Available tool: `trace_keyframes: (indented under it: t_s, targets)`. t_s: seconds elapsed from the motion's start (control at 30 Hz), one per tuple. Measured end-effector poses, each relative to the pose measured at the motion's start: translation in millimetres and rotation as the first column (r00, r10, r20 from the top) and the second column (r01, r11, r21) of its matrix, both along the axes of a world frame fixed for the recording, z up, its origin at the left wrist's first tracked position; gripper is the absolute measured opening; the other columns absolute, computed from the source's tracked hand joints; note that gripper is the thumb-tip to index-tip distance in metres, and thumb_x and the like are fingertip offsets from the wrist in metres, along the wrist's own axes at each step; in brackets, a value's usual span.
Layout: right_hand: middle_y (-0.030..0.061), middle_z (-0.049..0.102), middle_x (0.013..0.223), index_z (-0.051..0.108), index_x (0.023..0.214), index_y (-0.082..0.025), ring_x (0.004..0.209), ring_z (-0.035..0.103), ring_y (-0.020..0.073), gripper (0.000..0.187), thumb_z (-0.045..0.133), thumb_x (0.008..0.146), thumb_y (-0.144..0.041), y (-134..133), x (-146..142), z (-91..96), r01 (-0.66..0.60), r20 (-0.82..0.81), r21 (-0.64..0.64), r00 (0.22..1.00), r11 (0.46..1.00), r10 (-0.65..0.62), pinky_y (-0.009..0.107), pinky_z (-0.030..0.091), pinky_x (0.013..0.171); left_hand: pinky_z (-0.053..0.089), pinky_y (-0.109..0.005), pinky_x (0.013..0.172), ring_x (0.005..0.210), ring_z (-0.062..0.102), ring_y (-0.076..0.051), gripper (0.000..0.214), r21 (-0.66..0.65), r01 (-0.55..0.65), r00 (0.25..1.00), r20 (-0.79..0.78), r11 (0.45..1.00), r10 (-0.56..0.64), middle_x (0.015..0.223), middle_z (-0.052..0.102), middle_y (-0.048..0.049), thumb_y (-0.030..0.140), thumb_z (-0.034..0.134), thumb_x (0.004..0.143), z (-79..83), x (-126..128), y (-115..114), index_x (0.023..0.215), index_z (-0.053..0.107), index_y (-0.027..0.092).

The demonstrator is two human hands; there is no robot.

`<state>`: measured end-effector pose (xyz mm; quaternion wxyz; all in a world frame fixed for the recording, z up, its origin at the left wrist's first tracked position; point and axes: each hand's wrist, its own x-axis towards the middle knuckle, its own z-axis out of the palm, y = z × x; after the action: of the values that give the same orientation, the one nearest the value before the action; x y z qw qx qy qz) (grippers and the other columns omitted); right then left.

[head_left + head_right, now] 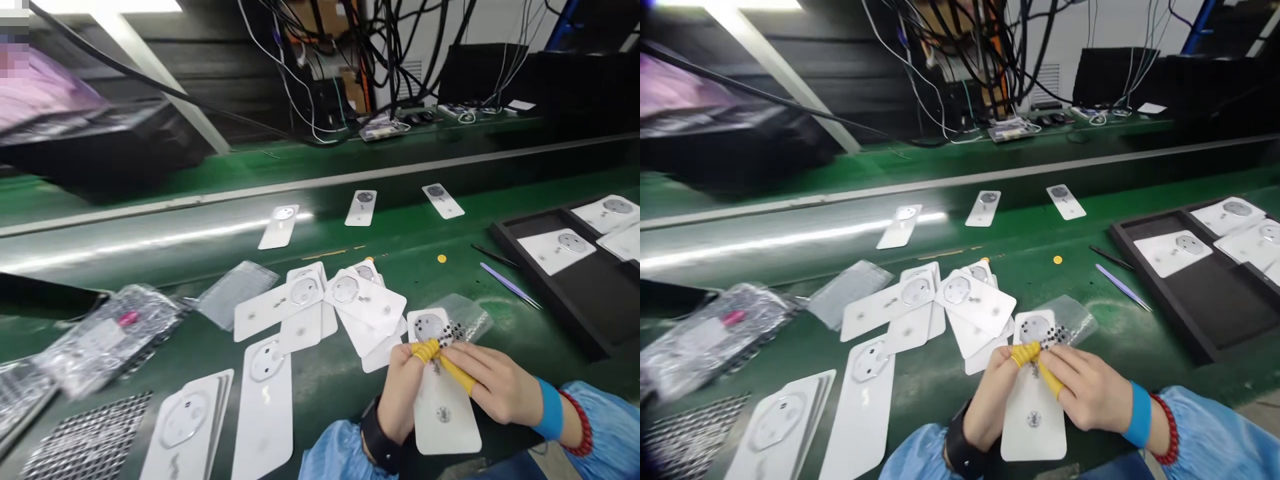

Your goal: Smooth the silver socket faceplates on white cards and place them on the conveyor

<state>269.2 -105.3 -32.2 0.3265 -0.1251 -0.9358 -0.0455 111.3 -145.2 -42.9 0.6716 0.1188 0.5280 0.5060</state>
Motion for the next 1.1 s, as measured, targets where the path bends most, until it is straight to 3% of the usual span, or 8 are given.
trace_keyframes:
  t_s: [0.27,0.37,0.5,0.63,0.77,0.97,1.03,1.1]
  targets:
    - [0.0138,0.072,0.095,0.066,0.086,-0.011,0.092,0.068,0.0215,0.036,0.031,0.092,-0.005,17.9,-4.2,-15.4,-0.139,0.047,0.042,0.99,0.989,0.137,0.036,0.06,0.082,0.042,-0.026,0.051,0.047,0.049,-0.01,0.021,-0.002,-0.024,0.997,-0.072,1.0,0.024,0.051,0.052,0.0037,0.03,0.07,0.062,2.7,1.9,3.9,0.057,0.055,0.016]
    - [0.0141,0.069,0.099,0.062,0.096,-0.012,0.098,0.066,0.0208,0.031,0.032,0.094,-0.006,23.7,-0.1,-18.1,-0.105,0.031,-0.146,0.993,0.984,0.111,0.033,0.059,0.082,0.043,-0.027,0.052,0.046,0.05,-0.011,0.021,0.04,0.007,0.979,-0.205,0.999,0.001,0.052,0.057,0.0017,0.034,0.066,0.07,1.7,-1.9,7.7,0.06,0.059,0.016]
    - [0.0121,0.066,0.105,0.054,0.101,-0.018,0.093,0.067,0.0167,0.02,0.036,0.095,-0.012,29.7,20.9,-21.0,0.056,0.052,-0.574,0.998,0.817,-0.032,0.027,0.058,0.076,0.048,-0.036,0.074,0.076,0.065,-0.024,0.021,0.142,0.044,0.897,-0.441,0.989,0.023,0.072,0.072,-0.0085,0.037,0.064,0.071,3.1,-16.8,9.3,0.067,0.067,0.016]
    - [0.0099,0.069,0.1,0.055,0.093,-0.02,0.09,0.069,0.0175,0.014,0.042,0.097,-0.021,36.3,39.4,-16.2,0.139,0.032,-0.756,0.984,0.639,-0.176,0.03,0.058,0.077,0.038,-0.046,0.099,0.109,0.06,-0.034,0.029,0.204,0.161,0.797,-0.604,0.966,-0.005,0.108,0.073,-0.013,0.032,0.064,0.071,6.7,-32.0,5.5,0.094,0.07,0.016]
    - [0.0074,0.069,0.092,0.06,0.09,-0.019,0.084,0.068,0.0167,0.013,0.053,0.094,-0.029,41.1,41.6,17.0,0.022,-0.189,-0.863,0.913,0.505,-0.363,0.03,0.059,0.076,0.032,-0.049,0.105,0.122,0.052,-0.034,0.05,0.219,0.309,0.728,-0.681,0.926,-0.082,0.126,0.064,-0.0137,0.031,0.061,0.074,12.8,-34.8,-5.6,0.123,0.059,0.017]
    - [0.0055,0.064,0.091,0.064,0.085,-0.02,0.083,0.062,0.0157,0.005,0.061,0.089,-0.019,22.2,15.3,70.5,-0.167,-0.46,-0.765,0.817,0.623,-0.346,0.027,0.054,0.07,0.048,-0.047,0.08,0.074,0.063,-0.028,0.066,0.178,0.414,0.532,-0.843,0.893,-0.078,0.095,0.068,-0.0133,0.037,0.042,0.09,16.2,-32.6,-19.7,0.147,0.021,0.012]
    - [0.0049,0.063,0.092,0.064,0.087,-0.02,0.084,0.06,0.0149,0.007,0.061,0.087,-0.013,13.9,4.3,74.1,-0.183,-0.527,-0.706,0.782,0.685,-0.334,0.027,0.053,0.071,0.049,-0.042,0.071,0.06,0.059,-0.025,0.075,0.179,0.424,0.535,-0.84,0.888,-0.086,0.07,0.063,-0.0032,0.038,0.04,0.092,16.4,-31.2,-21.6,0.151,0.003,0.01]
    - [0.0055,0.065,0.096,0.062,0.089,-0.02,0.088,0.062,0.0156,0.008,0.06,0.088,-0.012,9.5,-5.3,69.8,-0.195,-0.517,-0.707,0.799,0.679,-0.308,0.029,0.053,0.075,0.049,-0.041,0.068,0.058,0.058,-0.025,0.084,0.181,0.436,0.569,-0.815,0.882,-0.115,0.063,0.059,0.0011,0.037,0.043,0.091,16.8,-28.9,-22.0,0.15,-0.01,0.01]
